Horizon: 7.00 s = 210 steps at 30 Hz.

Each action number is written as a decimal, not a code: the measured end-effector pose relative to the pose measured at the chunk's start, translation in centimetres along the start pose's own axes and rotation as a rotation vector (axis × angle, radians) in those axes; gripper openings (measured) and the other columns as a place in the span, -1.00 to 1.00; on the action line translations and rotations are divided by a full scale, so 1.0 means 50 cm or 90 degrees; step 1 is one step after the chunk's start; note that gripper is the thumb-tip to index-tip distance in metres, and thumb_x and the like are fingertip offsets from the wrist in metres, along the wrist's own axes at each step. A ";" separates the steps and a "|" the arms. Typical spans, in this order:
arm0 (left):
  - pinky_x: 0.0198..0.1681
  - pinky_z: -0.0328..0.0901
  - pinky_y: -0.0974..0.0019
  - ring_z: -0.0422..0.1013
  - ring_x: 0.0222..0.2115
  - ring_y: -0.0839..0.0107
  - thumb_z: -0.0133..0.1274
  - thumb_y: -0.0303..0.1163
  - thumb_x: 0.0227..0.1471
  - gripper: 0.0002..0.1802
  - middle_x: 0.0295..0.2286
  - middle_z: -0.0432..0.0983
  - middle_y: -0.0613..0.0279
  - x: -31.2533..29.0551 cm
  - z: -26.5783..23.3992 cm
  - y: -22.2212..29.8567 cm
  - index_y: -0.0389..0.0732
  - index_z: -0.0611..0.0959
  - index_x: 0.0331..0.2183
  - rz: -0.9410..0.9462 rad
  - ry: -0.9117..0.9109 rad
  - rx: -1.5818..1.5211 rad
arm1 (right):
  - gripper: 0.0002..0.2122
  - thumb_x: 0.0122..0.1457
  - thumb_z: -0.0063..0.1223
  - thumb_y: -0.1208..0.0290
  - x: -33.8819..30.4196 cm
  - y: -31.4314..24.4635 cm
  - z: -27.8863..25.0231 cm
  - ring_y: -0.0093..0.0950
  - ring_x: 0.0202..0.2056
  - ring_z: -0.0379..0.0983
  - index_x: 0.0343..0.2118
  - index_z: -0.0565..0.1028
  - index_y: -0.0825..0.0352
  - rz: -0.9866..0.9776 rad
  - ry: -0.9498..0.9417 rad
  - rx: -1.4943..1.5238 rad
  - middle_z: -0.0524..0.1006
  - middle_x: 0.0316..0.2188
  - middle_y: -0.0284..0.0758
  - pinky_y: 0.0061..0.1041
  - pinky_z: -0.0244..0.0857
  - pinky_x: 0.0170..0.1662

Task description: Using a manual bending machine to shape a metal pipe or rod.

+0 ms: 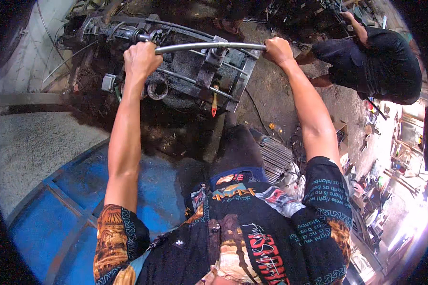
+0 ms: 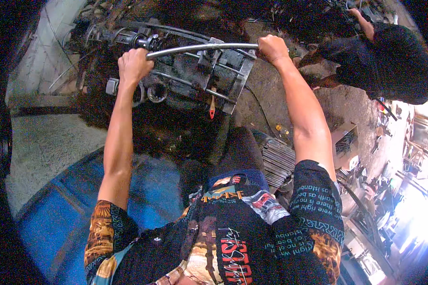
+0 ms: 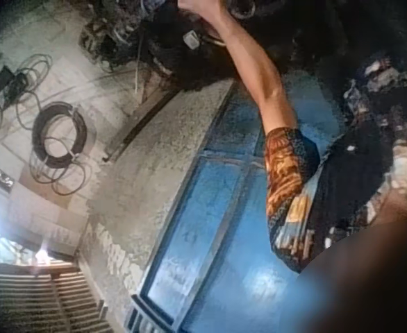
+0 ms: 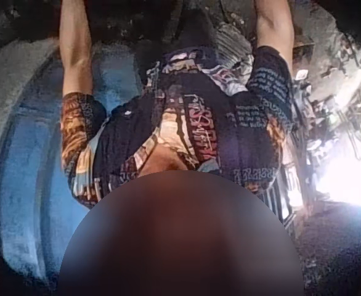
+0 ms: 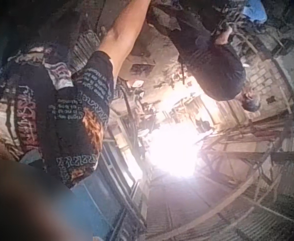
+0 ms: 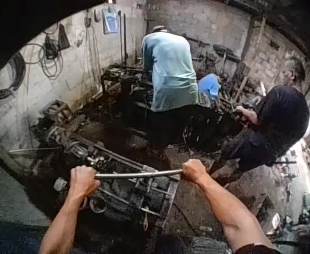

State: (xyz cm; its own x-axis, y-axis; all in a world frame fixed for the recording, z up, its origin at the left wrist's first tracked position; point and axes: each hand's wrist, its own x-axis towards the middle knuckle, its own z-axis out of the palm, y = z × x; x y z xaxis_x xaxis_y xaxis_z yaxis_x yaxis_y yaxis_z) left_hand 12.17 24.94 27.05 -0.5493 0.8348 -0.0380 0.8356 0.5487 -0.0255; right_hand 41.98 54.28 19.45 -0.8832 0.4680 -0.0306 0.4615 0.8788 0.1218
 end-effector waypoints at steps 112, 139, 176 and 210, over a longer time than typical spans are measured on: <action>-0.43 0.27 0.19 0.39 -0.57 0.22 0.00 -0.14 0.17 -0.56 -0.57 0.48 -0.05 -0.348 0.052 -0.255 -0.42 0.59 -0.33 -0.203 -0.087 -0.468 | -0.75 0.16 -0.01 0.29 -0.208 -0.180 0.188 -0.04 -0.16 0.44 -0.21 0.48 0.36 0.226 0.034 0.330 0.51 -0.24 -0.05 -0.11 0.33 -0.09; -0.32 0.32 0.12 0.51 -0.40 0.01 0.00 -0.16 0.15 -0.58 -0.47 0.54 -0.16 -0.281 0.101 -0.249 -0.41 0.60 -0.37 -0.131 -0.052 -0.528 | -0.79 0.05 -0.12 0.51 -0.114 -0.656 0.007 0.16 -0.31 0.47 -0.49 0.48 0.60 0.332 -0.075 0.576 0.49 -0.41 0.24 0.02 0.35 -0.18; -0.42 0.27 0.55 0.36 -0.46 0.69 0.14 -0.36 0.10 -0.72 -0.47 0.53 0.38 -0.241 -0.155 -0.078 -0.36 0.63 -0.19 0.061 -0.067 -0.928 | -0.88 0.13 0.17 0.51 -0.060 -0.561 -0.346 -0.50 -0.26 0.54 -0.29 0.54 0.42 0.429 0.227 1.464 0.59 -0.30 -0.27 -0.50 0.48 -0.14; -0.39 0.28 0.38 0.38 -0.50 0.57 0.01 -0.27 0.17 -0.71 -0.54 0.57 0.27 -0.160 -0.058 -0.005 -0.33 0.64 -0.36 0.221 -0.304 -0.634 | -0.79 -0.02 0.21 0.38 -0.233 -0.486 -0.093 -0.18 -0.22 0.45 -0.33 0.54 0.34 0.030 0.194 0.585 0.48 -0.37 -0.22 -0.25 0.36 -0.14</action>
State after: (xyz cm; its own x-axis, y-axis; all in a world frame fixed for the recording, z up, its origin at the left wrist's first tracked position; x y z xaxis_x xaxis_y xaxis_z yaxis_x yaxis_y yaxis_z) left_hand 16.37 18.25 30.26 -0.0571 0.9619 -0.2675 0.4546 0.2636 0.8508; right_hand 40.68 27.06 21.46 -0.7864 0.5740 0.2284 0.2679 0.6500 -0.7111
